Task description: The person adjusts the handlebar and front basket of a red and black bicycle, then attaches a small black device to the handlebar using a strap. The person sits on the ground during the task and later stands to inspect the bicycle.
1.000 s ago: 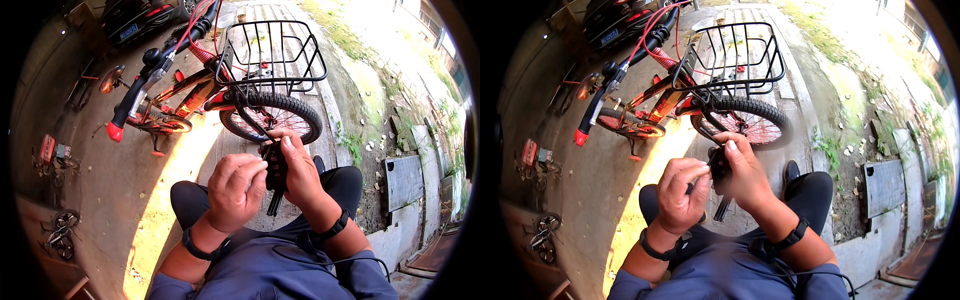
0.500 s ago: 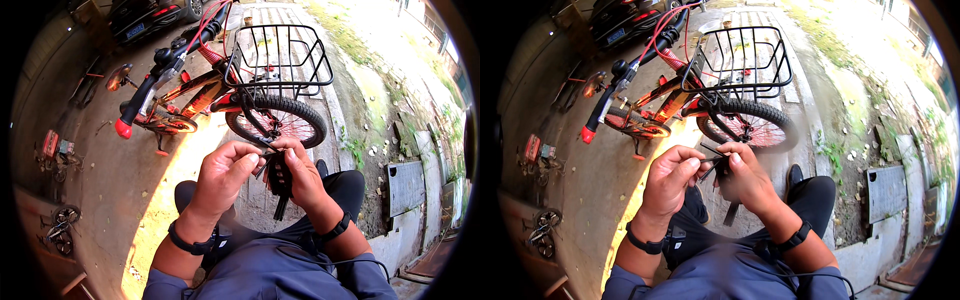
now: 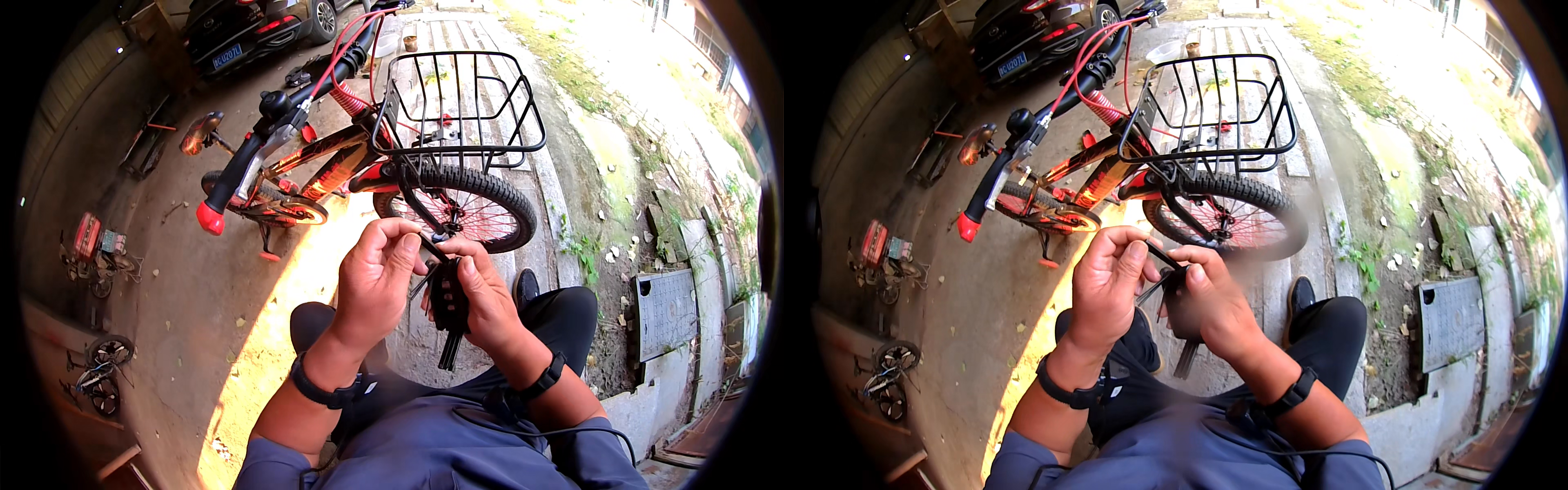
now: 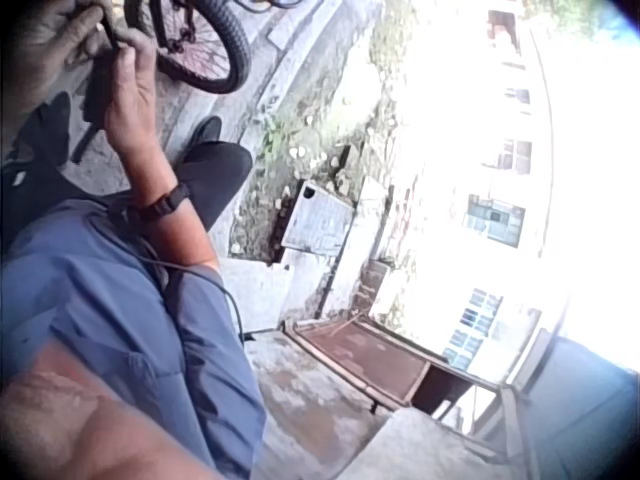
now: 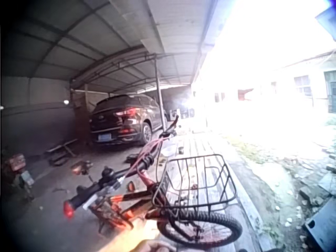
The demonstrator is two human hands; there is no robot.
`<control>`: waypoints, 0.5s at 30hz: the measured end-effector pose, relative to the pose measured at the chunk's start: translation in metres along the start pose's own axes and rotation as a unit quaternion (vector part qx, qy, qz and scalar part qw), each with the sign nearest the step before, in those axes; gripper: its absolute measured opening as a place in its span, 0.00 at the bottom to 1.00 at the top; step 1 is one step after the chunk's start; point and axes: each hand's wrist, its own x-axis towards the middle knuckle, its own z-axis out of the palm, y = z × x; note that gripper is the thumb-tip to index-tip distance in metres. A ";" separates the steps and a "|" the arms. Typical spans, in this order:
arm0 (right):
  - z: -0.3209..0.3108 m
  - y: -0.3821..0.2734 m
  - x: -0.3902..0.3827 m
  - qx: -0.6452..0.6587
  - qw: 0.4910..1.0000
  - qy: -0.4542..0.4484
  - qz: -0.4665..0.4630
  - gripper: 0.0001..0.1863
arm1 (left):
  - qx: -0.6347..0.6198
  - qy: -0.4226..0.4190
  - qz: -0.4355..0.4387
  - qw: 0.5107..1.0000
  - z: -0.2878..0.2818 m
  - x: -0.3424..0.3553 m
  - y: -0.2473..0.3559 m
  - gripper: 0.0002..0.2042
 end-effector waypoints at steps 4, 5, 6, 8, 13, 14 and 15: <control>-0.001 0.003 -0.003 0.030 0.999 0.005 0.009 0.21 | -0.054 -0.045 -0.028 0.997 -0.006 0.005 -0.006 0.07; -0.002 0.002 -0.003 0.030 1.000 0.001 0.003 0.21 | -0.085 -0.054 -0.053 0.993 -0.007 0.006 -0.006 0.07; -0.002 0.003 -0.003 0.030 1.000 -0.003 -0.003 0.21 | -0.116 -0.061 -0.078 0.988 -0.008 0.007 -0.006 0.07; 0.001 0.000 -0.003 0.040 0.999 -0.007 0.002 0.20 | -0.175 -0.076 -0.120 0.974 -0.010 0.010 -0.006 0.07; 0.007 -0.006 -0.006 0.023 0.999 -0.033 0.014 0.17 | -0.213 -0.083 -0.213 0.950 -0.010 0.022 -0.011 0.06; 0.006 -0.004 -0.006 0.034 0.998 -0.037 0.023 0.16 | -0.193 -0.080 -0.204 0.956 -0.009 0.021 -0.011 0.06; 0.004 -0.003 -0.005 0.044 0.998 -0.039 0.030 0.16 | -0.172 -0.078 -0.196 0.962 -0.007 0.021 -0.012 0.06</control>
